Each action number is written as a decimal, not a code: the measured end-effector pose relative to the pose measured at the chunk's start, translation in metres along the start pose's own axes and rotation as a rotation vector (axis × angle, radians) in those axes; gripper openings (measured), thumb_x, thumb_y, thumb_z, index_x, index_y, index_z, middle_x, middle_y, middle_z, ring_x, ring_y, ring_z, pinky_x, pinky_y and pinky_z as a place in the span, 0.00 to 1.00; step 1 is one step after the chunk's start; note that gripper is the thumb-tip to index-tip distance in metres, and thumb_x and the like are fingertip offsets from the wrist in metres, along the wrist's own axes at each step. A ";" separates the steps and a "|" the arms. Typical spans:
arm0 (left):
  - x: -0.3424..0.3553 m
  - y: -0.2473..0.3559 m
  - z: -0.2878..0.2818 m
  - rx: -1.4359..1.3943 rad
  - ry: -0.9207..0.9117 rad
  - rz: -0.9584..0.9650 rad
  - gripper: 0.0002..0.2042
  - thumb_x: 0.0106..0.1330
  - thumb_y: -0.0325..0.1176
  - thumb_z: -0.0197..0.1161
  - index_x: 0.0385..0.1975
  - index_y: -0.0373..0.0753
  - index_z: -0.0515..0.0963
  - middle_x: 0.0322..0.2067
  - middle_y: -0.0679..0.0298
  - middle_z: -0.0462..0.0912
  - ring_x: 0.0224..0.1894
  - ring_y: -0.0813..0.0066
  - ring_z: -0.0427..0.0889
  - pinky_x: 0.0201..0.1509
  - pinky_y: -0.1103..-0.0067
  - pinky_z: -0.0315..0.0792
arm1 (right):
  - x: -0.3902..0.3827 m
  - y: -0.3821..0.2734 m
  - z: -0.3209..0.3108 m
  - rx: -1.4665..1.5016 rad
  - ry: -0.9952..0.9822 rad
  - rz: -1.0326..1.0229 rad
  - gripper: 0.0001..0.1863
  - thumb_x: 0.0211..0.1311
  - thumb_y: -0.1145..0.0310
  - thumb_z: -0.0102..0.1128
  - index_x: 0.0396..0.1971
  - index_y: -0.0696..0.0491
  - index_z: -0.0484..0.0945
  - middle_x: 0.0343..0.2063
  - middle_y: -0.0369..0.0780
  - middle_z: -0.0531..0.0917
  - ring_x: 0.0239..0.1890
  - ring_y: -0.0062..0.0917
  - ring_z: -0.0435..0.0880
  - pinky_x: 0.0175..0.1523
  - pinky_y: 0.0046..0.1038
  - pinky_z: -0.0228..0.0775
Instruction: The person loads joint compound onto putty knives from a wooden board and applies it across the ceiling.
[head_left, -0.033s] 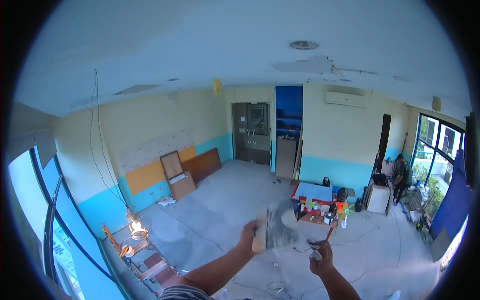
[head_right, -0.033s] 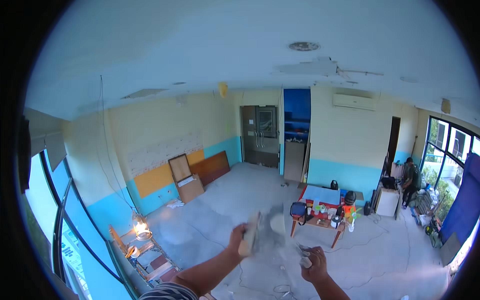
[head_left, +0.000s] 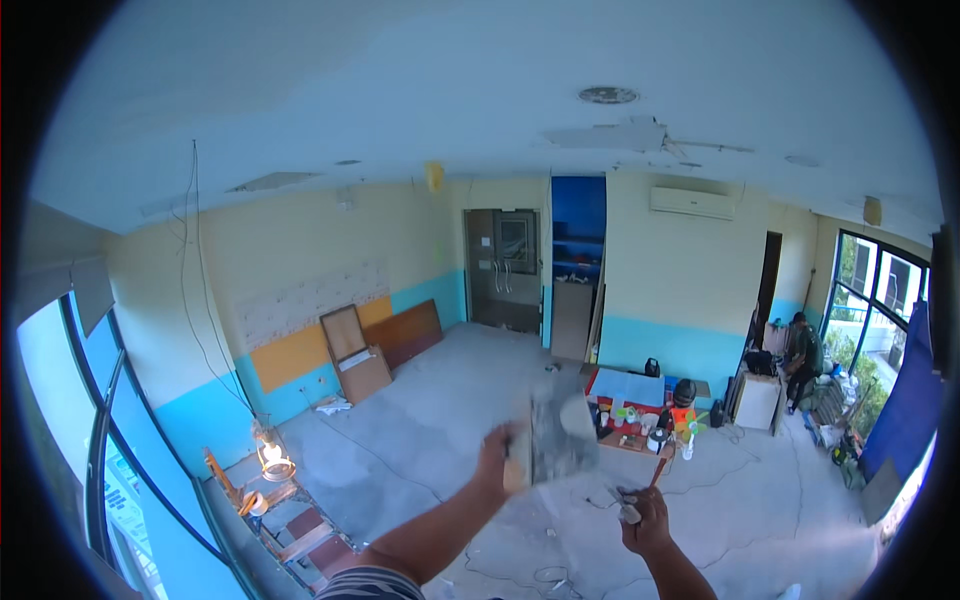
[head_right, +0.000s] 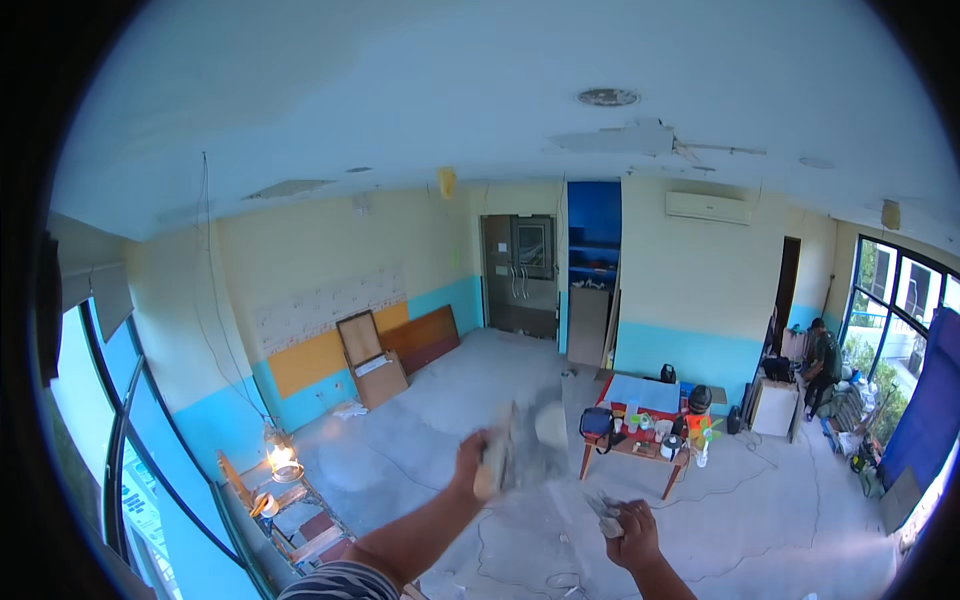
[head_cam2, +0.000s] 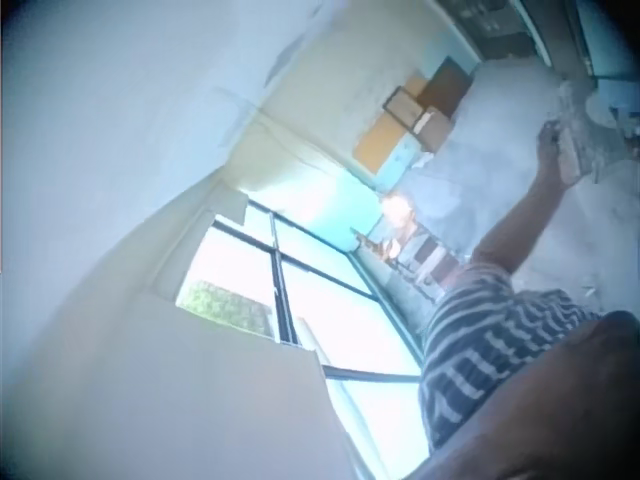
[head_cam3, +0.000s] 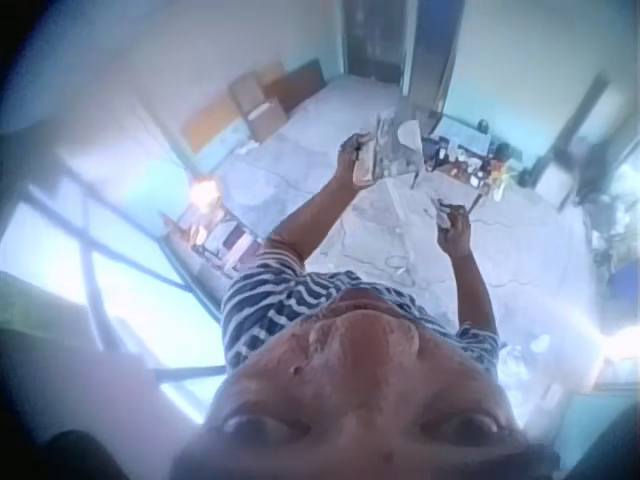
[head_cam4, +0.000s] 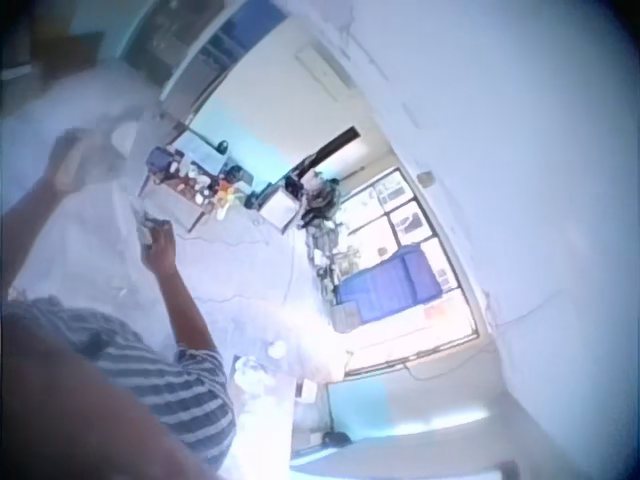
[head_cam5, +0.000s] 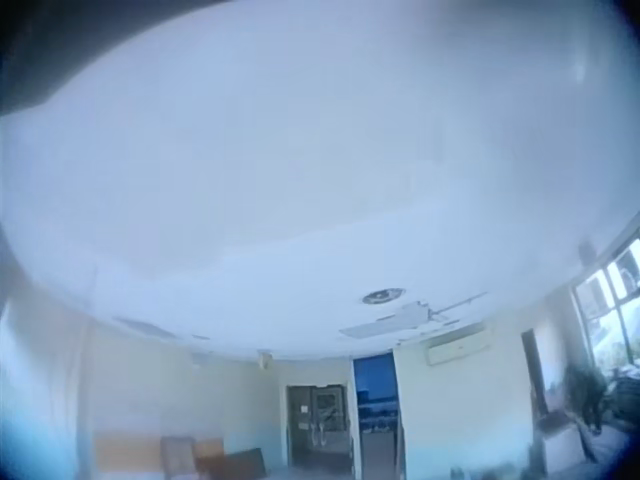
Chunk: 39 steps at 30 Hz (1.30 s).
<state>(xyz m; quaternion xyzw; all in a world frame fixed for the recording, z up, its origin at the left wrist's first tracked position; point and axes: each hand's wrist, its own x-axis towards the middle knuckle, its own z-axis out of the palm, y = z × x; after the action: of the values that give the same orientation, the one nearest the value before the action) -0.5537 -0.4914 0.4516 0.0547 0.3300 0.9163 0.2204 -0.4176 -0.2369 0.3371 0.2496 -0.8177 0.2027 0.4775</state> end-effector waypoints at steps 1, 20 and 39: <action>0.026 0.020 -0.001 -0.005 -0.235 0.160 0.19 0.64 0.41 0.48 0.49 0.35 0.72 0.43 0.55 0.78 0.45 0.59 0.80 0.51 0.62 0.76 | -0.023 0.008 -0.002 -0.107 -0.063 0.138 0.19 0.44 0.71 0.68 0.37 0.57 0.73 0.39 0.48 0.80 0.36 0.41 0.80 0.41 0.40 0.70; 0.028 0.322 0.396 0.125 -0.612 1.527 0.21 0.70 0.39 0.49 0.57 0.32 0.62 0.53 0.54 0.69 0.53 0.57 0.74 0.54 0.66 0.75 | -0.495 -0.062 -0.125 -0.634 -0.015 1.522 0.23 0.64 0.62 0.45 0.57 0.53 0.67 0.37 0.51 0.80 0.35 0.41 0.80 0.38 0.42 0.75; -0.219 0.349 0.402 -0.231 -0.764 1.327 0.21 0.69 0.49 0.48 0.53 0.40 0.66 0.54 0.55 0.68 0.54 0.60 0.72 0.47 0.69 0.79 | -0.464 0.069 -0.103 -0.699 -0.458 0.950 0.29 0.62 0.64 0.45 0.65 0.42 0.59 0.42 0.53 0.77 0.34 0.43 0.79 0.38 0.43 0.75</action>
<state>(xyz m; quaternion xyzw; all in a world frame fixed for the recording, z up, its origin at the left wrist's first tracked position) -0.3871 -0.5929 0.9929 0.5301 0.0316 0.8025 -0.2720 -0.1944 -0.0241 -0.0306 -0.2740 -0.9387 0.0549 0.2016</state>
